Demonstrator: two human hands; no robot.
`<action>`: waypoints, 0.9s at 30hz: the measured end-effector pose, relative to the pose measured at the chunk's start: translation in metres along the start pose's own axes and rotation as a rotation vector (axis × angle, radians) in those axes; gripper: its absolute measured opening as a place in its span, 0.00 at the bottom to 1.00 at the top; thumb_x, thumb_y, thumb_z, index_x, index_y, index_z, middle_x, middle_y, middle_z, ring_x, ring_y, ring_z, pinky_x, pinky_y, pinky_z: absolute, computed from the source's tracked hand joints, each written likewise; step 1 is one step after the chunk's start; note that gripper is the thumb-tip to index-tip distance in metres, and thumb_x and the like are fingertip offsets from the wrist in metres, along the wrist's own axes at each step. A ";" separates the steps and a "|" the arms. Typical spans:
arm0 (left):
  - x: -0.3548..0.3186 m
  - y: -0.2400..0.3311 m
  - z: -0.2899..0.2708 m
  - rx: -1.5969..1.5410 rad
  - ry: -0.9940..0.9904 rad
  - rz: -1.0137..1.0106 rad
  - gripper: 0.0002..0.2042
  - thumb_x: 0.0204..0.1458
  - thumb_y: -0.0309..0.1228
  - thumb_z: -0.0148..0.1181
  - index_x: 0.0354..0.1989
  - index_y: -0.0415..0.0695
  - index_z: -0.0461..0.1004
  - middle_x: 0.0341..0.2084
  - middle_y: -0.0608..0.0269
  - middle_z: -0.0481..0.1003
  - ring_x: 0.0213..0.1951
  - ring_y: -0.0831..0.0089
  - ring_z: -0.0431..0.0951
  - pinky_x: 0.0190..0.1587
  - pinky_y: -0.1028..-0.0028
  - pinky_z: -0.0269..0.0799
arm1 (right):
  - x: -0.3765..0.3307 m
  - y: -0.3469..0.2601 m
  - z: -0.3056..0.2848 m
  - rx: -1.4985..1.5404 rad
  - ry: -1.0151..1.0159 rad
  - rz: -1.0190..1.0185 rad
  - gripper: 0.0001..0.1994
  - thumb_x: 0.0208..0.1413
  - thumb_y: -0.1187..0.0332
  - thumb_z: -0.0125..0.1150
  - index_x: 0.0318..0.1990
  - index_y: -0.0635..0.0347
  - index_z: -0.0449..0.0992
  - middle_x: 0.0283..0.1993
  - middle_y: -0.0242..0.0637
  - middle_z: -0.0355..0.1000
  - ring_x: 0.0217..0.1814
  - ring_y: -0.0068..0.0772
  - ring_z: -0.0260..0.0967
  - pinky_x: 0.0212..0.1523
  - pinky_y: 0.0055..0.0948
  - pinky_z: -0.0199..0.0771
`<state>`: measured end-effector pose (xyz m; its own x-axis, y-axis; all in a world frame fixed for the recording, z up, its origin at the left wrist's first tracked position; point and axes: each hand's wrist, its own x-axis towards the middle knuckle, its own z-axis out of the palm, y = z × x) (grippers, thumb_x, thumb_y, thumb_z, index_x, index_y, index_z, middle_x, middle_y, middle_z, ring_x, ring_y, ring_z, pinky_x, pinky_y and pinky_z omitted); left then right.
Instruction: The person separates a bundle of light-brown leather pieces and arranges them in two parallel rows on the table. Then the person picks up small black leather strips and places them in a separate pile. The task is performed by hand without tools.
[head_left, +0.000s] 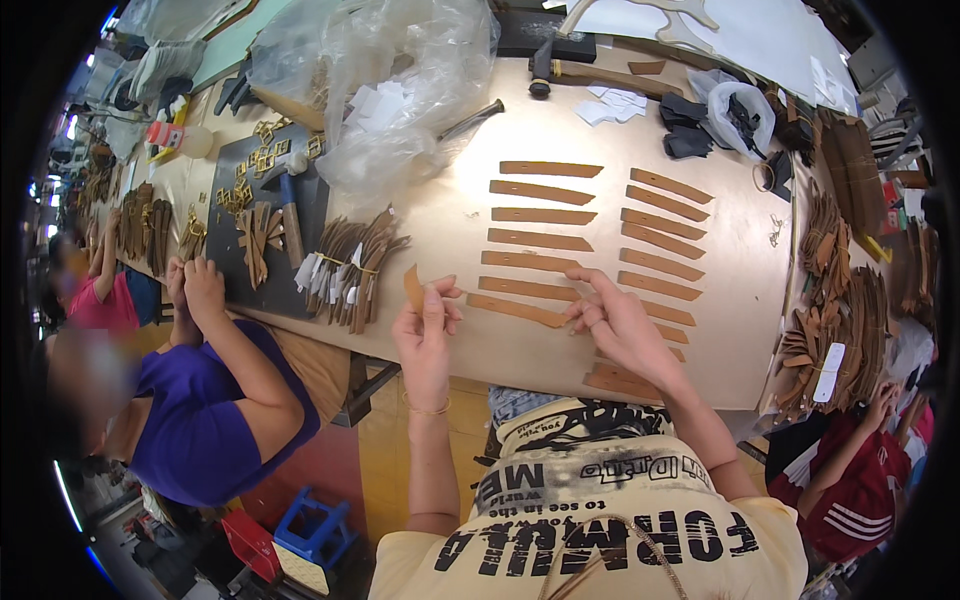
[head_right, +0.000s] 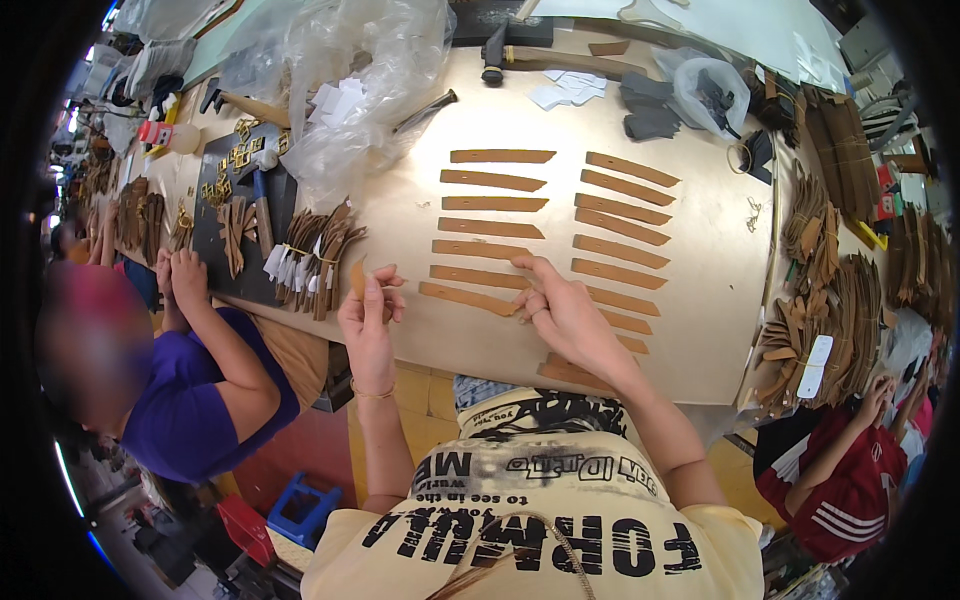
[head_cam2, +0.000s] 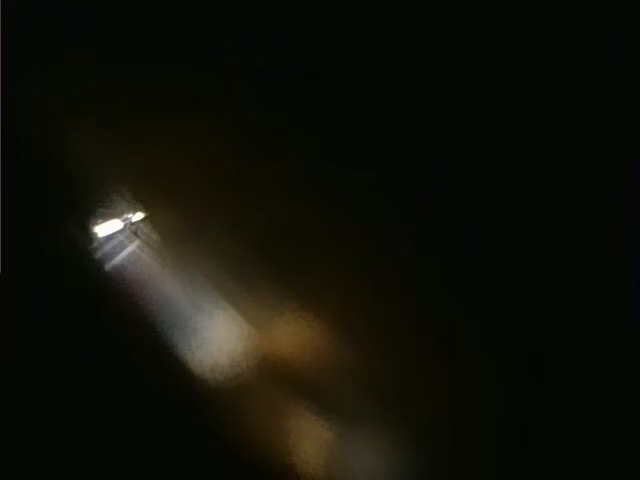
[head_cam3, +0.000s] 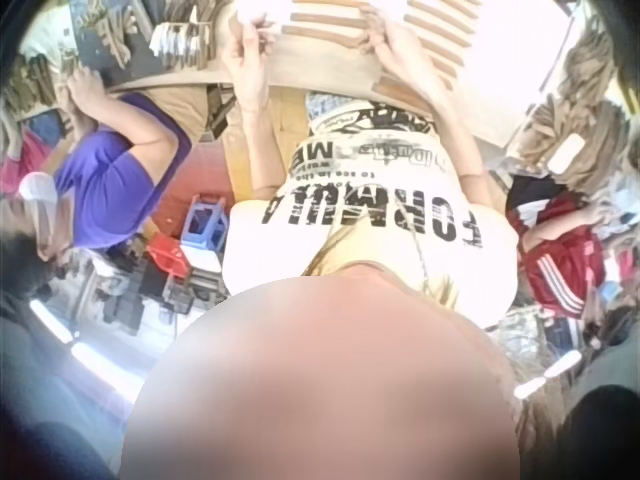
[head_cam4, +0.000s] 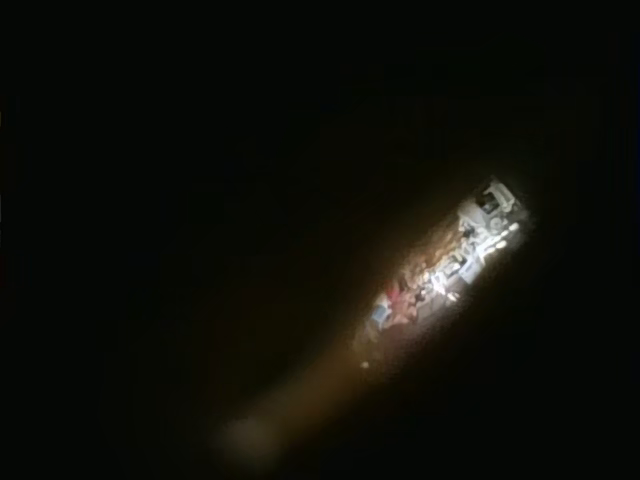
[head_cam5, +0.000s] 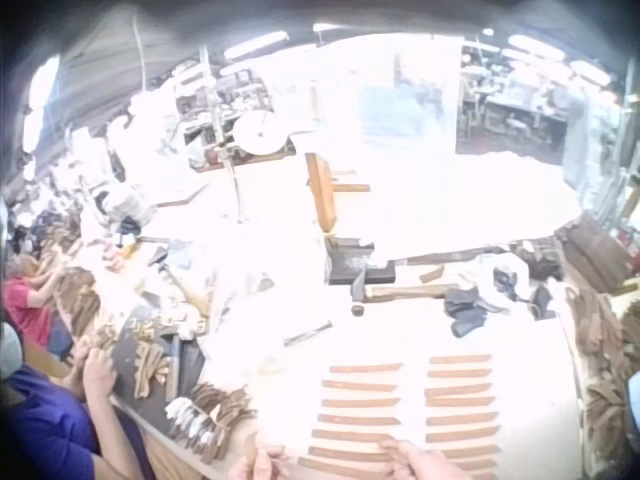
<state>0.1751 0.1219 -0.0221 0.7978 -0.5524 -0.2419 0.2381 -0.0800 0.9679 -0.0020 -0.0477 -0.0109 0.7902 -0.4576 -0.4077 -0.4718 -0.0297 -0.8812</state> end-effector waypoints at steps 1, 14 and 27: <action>0.001 0.000 0.000 0.001 -0.004 0.008 0.16 0.67 0.36 0.50 0.46 0.34 0.77 0.34 0.64 0.77 0.29 0.84 0.67 0.31 0.82 0.63 | 0.000 0.000 0.000 -0.010 0.008 -0.001 0.20 0.63 0.72 0.46 0.62 0.63 0.63 0.36 0.49 0.78 0.38 0.42 0.78 0.45 0.36 0.75; 0.009 0.001 0.011 -0.001 -0.050 -0.006 0.16 0.67 0.36 0.48 0.46 0.34 0.76 0.35 0.63 0.77 0.29 0.83 0.67 0.33 0.81 0.64 | -0.005 0.008 0.027 -0.132 0.068 -0.070 0.16 0.54 0.74 0.61 0.51 0.61 0.70 0.32 0.41 0.76 0.33 0.41 0.76 0.38 0.37 0.75; 0.025 0.032 0.018 -0.321 0.381 0.318 0.15 0.68 0.37 0.47 0.37 0.37 0.72 0.27 0.64 0.70 0.26 0.79 0.68 0.30 0.80 0.63 | 0.118 -0.111 -0.034 0.071 -0.337 -0.765 0.08 0.52 0.75 0.62 0.39 0.62 0.81 0.37 0.35 0.78 0.38 0.31 0.75 0.43 0.32 0.74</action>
<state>0.1923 0.0904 0.0044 0.9860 -0.1665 -0.0080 0.0632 0.3285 0.9424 0.1305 -0.1283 0.0470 0.9623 -0.0436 0.2686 0.2585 -0.1628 -0.9522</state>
